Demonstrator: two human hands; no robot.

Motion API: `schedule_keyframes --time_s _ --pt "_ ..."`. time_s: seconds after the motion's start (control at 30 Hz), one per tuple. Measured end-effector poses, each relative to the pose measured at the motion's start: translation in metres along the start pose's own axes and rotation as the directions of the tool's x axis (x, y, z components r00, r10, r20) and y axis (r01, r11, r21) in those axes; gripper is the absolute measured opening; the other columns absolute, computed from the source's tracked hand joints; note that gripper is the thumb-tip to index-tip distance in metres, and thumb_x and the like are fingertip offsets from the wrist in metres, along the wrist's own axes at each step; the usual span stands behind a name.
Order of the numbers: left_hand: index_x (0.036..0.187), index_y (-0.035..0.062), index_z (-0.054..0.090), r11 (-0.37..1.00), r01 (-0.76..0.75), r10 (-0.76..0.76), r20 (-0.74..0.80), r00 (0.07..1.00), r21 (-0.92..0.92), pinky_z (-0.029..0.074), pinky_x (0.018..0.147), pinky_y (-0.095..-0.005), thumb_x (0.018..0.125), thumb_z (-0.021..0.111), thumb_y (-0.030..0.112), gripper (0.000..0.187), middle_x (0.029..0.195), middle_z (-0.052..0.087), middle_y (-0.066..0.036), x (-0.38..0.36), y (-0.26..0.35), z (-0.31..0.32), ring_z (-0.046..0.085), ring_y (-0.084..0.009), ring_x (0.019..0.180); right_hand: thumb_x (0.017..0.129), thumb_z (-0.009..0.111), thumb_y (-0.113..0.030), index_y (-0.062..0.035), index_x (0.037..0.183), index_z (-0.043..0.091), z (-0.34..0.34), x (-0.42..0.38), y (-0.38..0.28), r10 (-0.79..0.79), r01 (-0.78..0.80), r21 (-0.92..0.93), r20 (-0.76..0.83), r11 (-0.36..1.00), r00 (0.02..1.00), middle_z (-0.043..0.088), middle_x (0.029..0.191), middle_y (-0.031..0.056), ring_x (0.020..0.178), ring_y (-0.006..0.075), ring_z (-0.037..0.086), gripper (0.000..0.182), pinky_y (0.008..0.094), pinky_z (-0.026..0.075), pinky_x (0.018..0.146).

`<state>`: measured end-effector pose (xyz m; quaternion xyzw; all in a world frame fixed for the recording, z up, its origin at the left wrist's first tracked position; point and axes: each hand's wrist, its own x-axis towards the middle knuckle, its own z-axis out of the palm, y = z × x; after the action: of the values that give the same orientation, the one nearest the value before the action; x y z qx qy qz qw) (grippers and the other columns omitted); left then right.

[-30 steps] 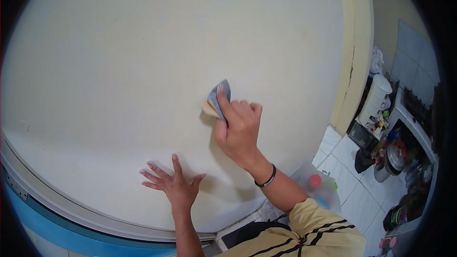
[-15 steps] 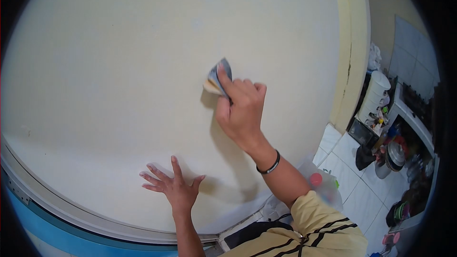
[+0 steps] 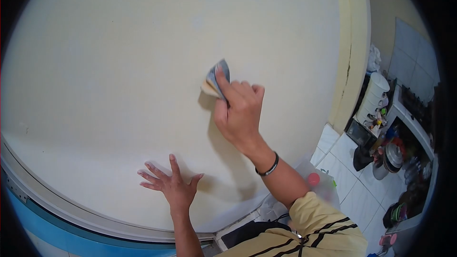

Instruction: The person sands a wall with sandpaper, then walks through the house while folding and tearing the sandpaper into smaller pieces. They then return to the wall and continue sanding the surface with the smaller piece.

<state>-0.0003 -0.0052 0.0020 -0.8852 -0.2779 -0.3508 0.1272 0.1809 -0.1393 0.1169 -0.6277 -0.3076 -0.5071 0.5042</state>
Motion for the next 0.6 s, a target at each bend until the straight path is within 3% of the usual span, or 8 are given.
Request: schedule_keyframes --time_s 0.13,0.33,0.43,0.6 --pt "0.153 0.0244 0.013 1.000 0.007 -0.007 0.005 1.000 0.010 -0.006 0.098 -0.0767 0.061 0.082 0.058 0.120 0.151 -0.020 -0.031 0.000 0.000 0.001 -0.022 -0.0577 0.134 0.065 0.049 0.004 -0.0061 0.122 0.063 -0.002 -0.019 -0.003 0.038 -0.037 -0.017 0.075 0.999 0.996 0.041 0.061 0.0029 0.059 0.0198 0.041 0.059 0.0338 0.026 0.067" --pt "0.153 0.0246 0.013 1.000 -0.007 0.008 -0.012 1.000 0.010 -0.006 0.098 -0.0770 0.060 0.082 0.058 0.120 0.151 -0.020 -0.031 0.000 -0.002 0.002 -0.022 -0.0577 0.134 0.064 0.050 0.003 -0.0050 0.121 0.064 0.003 0.009 0.002 -0.029 0.028 -0.020 -0.023 0.999 0.999 0.041 0.061 0.0032 0.060 0.0195 0.042 0.059 0.0337 0.026 0.067" --pt "0.153 0.0246 0.013 1.000 -0.017 0.017 -0.022 1.000 0.010 -0.006 0.098 -0.0769 0.060 0.082 0.057 0.120 0.151 -0.020 -0.031 0.000 -0.001 0.001 -0.022 -0.0580 0.134 0.064 0.050 0.003 -0.0052 0.120 0.064 -0.003 -0.024 -0.008 0.036 -0.035 -0.011 0.096 0.999 0.995 0.041 0.061 0.0033 0.060 0.0194 0.041 0.058 0.0342 0.026 0.068" --pt "0.153 0.0245 0.012 1.000 -0.005 0.005 0.003 1.000 -0.005 -0.006 0.098 -0.0767 0.060 0.082 0.057 0.121 0.151 -0.020 -0.031 0.000 -0.001 0.000 -0.022 -0.0579 0.134 0.063 0.050 0.003 -0.0050 0.119 0.065 0.002 0.011 0.001 -0.014 0.014 0.009 0.011 1.000 1.000 0.041 0.061 0.0033 0.060 0.0197 0.041 0.058 0.0341 0.026 0.067"
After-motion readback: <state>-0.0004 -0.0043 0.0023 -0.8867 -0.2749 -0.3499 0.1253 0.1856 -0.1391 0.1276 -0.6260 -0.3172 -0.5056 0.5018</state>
